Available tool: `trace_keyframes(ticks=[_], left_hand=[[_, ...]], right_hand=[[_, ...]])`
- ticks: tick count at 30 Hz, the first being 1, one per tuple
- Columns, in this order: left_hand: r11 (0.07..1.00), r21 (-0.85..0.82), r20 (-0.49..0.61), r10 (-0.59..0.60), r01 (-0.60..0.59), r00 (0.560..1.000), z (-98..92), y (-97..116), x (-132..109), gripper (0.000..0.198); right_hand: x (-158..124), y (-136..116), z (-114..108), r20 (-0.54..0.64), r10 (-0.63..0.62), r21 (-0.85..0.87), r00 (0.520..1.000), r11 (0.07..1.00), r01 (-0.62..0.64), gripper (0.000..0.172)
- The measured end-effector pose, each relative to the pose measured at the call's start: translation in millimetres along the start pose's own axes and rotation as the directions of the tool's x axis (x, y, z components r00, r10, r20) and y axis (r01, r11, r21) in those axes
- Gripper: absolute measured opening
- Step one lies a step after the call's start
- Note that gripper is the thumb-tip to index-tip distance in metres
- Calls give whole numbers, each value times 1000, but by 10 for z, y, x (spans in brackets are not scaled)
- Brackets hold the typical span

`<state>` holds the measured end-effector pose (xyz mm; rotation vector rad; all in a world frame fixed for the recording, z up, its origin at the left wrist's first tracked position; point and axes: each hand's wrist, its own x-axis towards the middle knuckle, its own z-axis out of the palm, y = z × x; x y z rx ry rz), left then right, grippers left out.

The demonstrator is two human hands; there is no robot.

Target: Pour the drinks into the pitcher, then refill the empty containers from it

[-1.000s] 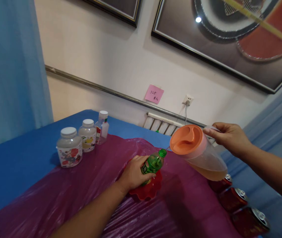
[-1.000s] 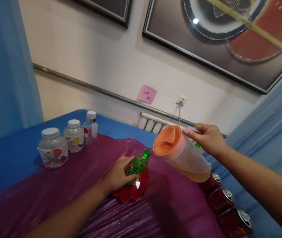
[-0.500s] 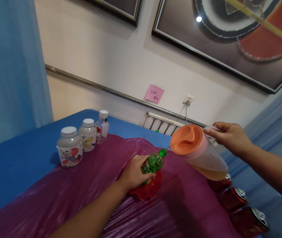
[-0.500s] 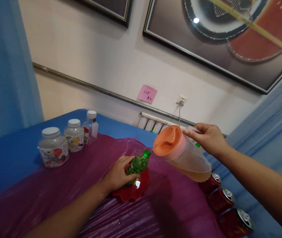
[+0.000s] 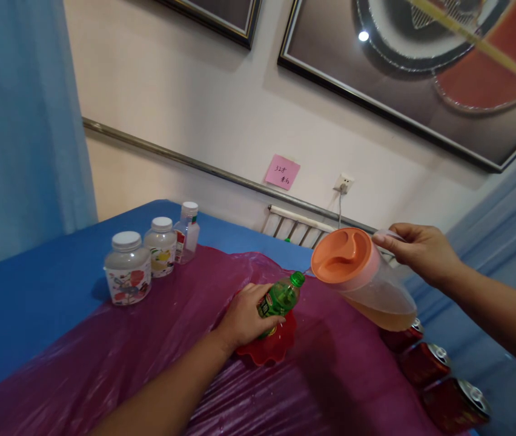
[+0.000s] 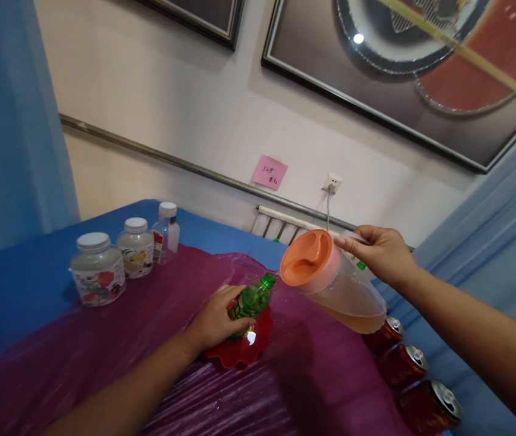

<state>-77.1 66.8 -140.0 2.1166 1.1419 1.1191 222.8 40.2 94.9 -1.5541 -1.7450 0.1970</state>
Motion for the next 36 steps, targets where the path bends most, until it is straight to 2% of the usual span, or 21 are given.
trace_keyframes(ticks=[8,36], left_hand=[[1000,4,5,2,-2,1000,-5,8,0,55],[1000,-8,8,2,-2,1000,1,5,-1,56]], right_hand=[[-13,-49,-5,12,-3,-2,1000,1000,3,65],[13,14,-32,-2,-3,-35,1000,999,3,66]])
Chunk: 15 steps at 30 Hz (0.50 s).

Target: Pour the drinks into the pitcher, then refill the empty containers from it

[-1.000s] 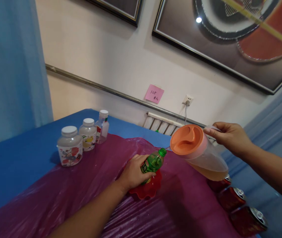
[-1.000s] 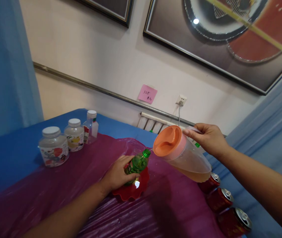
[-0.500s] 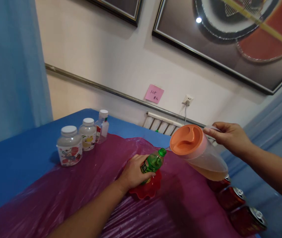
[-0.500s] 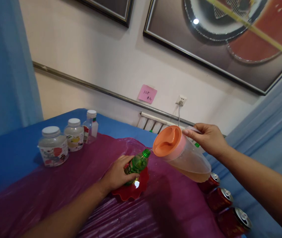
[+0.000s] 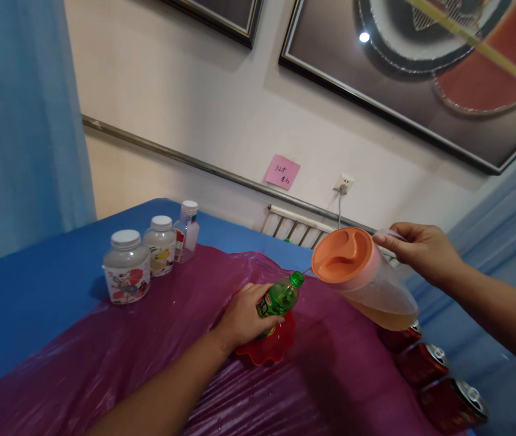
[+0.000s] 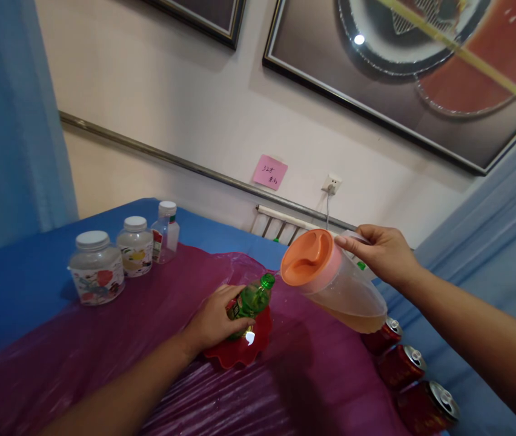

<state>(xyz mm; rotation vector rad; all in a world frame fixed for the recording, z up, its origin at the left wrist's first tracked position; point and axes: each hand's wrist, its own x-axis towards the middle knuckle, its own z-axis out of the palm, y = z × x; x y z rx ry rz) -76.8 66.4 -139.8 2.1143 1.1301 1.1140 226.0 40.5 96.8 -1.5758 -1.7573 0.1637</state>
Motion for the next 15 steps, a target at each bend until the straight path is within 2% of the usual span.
trace_keyframes(ticks=[15], left_hand=[[1000,22,-18,11,-11,1000,19,-38,-2,58]], right_hand=[[-19,-48,-1,4,12,8,1000,1000,-12,72]])
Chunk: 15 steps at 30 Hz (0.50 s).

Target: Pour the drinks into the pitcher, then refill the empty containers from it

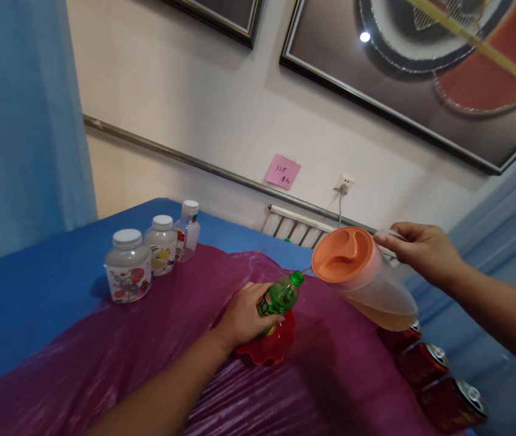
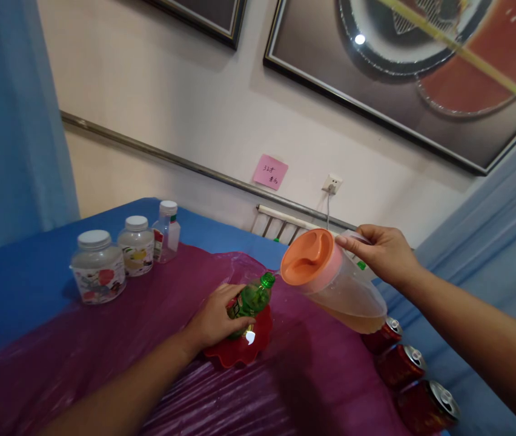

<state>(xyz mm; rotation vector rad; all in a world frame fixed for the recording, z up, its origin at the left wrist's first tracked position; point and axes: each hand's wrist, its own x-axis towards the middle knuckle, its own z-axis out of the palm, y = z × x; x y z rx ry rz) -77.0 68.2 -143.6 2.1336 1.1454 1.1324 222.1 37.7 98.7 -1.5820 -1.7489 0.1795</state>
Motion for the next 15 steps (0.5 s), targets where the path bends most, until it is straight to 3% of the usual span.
trace_keyframes(ticks=[9,15], left_hand=[[1000,-7,12,2,-2,1000,-18,21,-2,56],[1000,-12,15,-6,6,1000,-30,41,-2,58]], right_hand=[[10,11,-5,-9,28,27,1000,999,-27,72],[-33,-18,-5,-20,-37,6,999,999,37,64]])
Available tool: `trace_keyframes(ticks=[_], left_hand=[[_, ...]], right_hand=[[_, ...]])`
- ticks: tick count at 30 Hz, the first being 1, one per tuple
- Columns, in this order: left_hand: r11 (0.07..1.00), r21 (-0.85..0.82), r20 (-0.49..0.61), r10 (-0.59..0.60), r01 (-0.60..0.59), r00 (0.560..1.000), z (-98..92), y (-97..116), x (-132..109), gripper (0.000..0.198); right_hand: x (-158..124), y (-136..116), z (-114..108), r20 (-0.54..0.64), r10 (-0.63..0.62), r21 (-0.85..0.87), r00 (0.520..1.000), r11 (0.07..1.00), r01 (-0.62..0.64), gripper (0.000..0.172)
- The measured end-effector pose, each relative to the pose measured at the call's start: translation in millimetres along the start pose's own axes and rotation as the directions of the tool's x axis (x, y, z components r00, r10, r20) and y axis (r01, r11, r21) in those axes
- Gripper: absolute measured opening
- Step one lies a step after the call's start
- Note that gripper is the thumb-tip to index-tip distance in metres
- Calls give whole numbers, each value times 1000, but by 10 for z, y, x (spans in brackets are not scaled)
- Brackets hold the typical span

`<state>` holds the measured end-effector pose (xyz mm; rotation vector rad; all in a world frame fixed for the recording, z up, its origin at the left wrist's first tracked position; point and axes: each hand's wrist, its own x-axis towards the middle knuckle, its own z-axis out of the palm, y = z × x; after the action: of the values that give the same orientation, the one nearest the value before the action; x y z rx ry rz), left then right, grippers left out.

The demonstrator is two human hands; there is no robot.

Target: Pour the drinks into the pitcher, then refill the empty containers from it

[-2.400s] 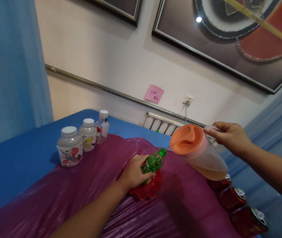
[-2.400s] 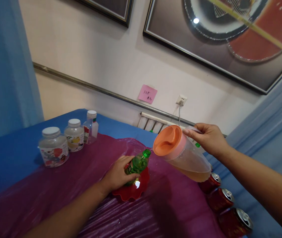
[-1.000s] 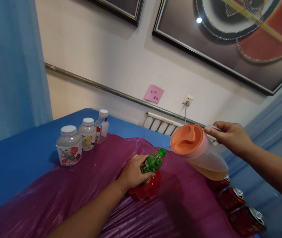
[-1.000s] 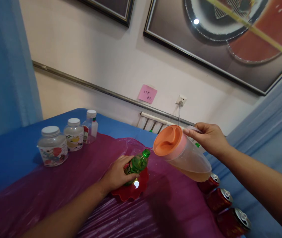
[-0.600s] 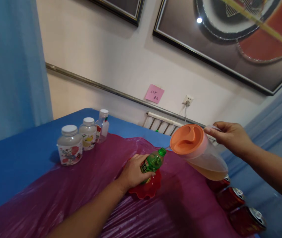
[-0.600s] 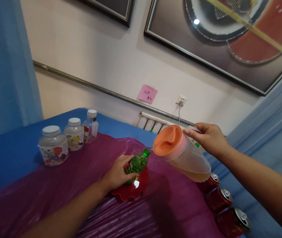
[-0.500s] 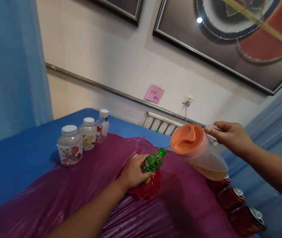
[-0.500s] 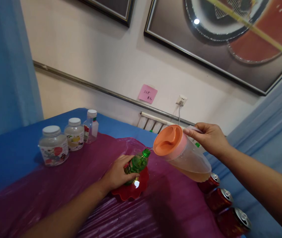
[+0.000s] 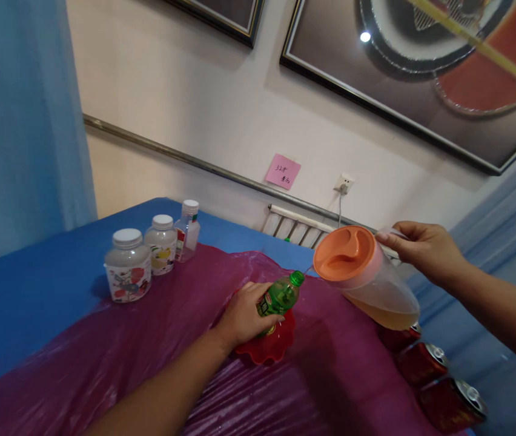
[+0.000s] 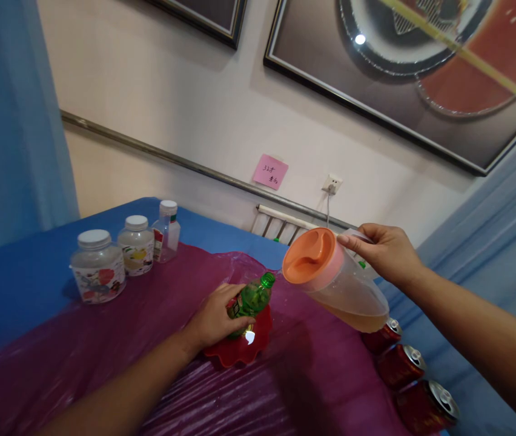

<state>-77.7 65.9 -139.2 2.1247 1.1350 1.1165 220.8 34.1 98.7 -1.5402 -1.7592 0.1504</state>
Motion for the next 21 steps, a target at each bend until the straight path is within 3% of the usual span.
trace_keyframes(ticks=[14,21], left_hand=[[1000,-13,-6,-1,1,1000,-17,28,-14,58],[1000,-7,-4,-5,5,1000,-19,32,-11,59]], right_hand=[[8,-60,-19,19,25,26,1000,999,-25,73],[22,-39,-11,11,44,40,999,998,-45,70]])
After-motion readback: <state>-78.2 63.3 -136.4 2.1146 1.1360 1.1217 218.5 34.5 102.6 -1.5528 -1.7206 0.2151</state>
